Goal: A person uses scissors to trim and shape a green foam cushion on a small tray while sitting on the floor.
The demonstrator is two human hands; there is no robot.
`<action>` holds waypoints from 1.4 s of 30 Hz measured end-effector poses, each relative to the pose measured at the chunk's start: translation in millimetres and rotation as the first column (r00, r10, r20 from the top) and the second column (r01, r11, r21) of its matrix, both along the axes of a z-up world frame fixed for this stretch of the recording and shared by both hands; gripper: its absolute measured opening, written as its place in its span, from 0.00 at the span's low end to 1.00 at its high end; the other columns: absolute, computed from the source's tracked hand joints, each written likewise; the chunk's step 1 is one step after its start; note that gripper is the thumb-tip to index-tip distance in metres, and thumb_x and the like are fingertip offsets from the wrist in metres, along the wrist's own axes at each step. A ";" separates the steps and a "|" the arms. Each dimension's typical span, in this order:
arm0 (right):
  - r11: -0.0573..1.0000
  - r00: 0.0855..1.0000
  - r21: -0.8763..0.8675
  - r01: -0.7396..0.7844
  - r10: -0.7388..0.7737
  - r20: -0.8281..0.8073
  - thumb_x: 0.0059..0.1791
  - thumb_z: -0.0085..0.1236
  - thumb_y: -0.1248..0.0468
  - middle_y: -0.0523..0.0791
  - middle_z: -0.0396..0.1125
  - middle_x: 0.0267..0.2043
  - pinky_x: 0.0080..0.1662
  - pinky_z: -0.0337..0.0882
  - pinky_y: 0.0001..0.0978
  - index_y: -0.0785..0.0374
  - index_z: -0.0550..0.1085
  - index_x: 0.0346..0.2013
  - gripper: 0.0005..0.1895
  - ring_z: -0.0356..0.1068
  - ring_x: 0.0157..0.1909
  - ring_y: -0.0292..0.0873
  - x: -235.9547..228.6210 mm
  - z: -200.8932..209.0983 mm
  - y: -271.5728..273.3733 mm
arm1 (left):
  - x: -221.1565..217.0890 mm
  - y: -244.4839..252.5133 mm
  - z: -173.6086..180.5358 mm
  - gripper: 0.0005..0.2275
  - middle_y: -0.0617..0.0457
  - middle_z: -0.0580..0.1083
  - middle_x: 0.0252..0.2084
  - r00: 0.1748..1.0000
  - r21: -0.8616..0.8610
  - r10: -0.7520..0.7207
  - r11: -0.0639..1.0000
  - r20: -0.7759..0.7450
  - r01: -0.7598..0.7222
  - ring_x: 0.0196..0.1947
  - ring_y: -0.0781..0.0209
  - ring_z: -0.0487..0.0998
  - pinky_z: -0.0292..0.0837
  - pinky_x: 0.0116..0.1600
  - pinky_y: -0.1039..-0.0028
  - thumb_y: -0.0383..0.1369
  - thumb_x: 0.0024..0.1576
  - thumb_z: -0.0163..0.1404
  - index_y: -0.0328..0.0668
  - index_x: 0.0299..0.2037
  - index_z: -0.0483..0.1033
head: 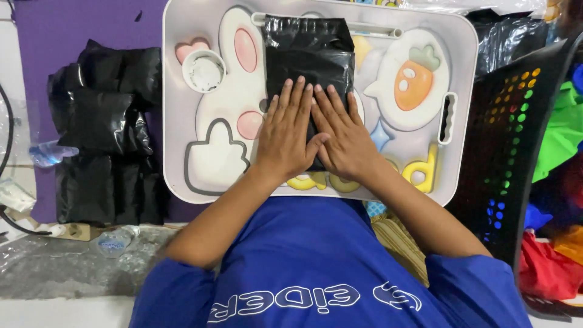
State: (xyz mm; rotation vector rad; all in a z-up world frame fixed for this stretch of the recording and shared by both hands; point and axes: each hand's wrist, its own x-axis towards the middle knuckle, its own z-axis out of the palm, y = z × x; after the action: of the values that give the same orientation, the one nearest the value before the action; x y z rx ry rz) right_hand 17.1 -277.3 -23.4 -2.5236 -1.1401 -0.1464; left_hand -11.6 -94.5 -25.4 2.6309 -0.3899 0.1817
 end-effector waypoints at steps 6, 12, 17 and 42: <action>1.000 1.000 -0.023 0.010 -0.009 0.024 0.59 0.37 0.52 0.58 0.43 0.80 0.74 0.30 0.57 0.70 0.55 0.76 0.35 0.38 0.81 0.60 1.0 -5.8 3.5 | 2.7 1.7 -4.7 0.42 0.37 0.50 0.78 1.000 0.101 0.010 0.995 -0.010 -0.009 0.79 0.40 0.45 0.40 0.78 0.54 0.64 0.63 0.29 0.31 0.75 0.51; 0.998 0.998 -0.032 0.055 -0.056 -0.006 0.58 0.34 0.51 0.56 0.43 0.81 0.75 0.30 0.55 0.68 0.55 0.77 0.35 0.39 0.81 0.59 -0.9 -7.4 7.4 | 5.2 3.9 -3.2 0.42 0.37 0.51 0.78 1.000 0.106 0.003 0.994 -0.031 0.001 0.79 0.42 0.45 0.41 0.78 0.54 0.63 0.63 0.29 0.31 0.75 0.52; 0.997 0.997 -0.017 0.071 -0.071 -0.001 0.59 0.34 0.51 0.56 0.45 0.80 0.75 0.31 0.54 0.68 0.56 0.76 0.34 0.41 0.81 0.58 -2.3 -4.7 11.8 | 7.5 4.4 -6.7 0.42 0.37 0.53 0.77 1.000 0.088 0.001 0.996 -0.022 0.001 0.78 0.41 0.47 0.41 0.78 0.54 0.63 0.63 0.29 0.31 0.74 0.53; 0.946 0.980 0.257 0.197 -0.195 -0.032 0.58 0.45 0.66 0.54 0.49 0.78 0.76 0.42 0.48 0.64 0.61 0.74 0.27 0.47 0.79 0.58 11.3 23.7 5.1 | 6.8 21.0 17.3 0.32 0.37 0.43 0.80 0.999 -0.224 0.002 0.974 -0.052 -0.014 0.80 0.38 0.39 0.33 0.79 0.48 0.35 0.62 0.37 0.33 0.78 0.45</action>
State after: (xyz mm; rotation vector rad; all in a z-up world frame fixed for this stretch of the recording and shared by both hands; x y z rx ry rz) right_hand 28.3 -272.2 0.3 -2.3941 -0.8053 -0.3182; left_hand -4.8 -73.5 -8.1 2.4097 -0.3209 0.1507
